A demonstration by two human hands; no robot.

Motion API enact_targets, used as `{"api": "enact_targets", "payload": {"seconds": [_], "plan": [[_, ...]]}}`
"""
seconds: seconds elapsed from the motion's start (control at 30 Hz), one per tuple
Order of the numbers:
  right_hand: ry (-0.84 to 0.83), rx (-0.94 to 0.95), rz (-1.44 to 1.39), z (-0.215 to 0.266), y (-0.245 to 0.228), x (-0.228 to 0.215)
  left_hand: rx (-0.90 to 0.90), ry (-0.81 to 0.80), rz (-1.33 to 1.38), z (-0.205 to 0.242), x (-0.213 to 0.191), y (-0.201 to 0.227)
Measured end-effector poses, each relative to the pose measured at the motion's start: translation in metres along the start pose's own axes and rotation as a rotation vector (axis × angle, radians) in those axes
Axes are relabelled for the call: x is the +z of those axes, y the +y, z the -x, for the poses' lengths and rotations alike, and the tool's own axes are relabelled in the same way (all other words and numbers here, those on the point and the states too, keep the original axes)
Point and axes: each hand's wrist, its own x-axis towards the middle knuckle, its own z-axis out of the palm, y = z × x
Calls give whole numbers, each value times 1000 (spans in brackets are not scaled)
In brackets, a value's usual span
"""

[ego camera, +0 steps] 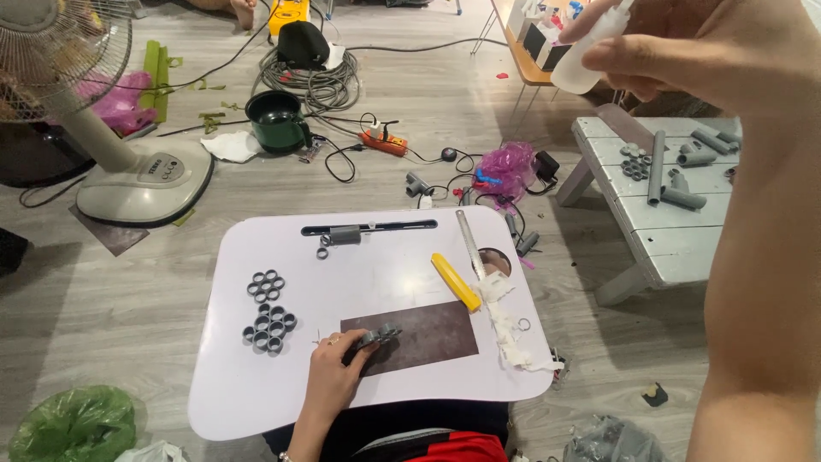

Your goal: The person is applying adhesive to small PVC pipe segments and joining them together to form a honeycomb-like structure.

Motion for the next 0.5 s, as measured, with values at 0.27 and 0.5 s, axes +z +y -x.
{"api": "enact_targets", "payload": {"seconds": [0.27, 0.5], "plan": [[-33, 145, 70, 2, -1, 17, 18, -19, -17, -7, -4, 6], [-228, 119, 64, 33, 21, 111, 143, 7, -6, 1, 0, -7]]}}
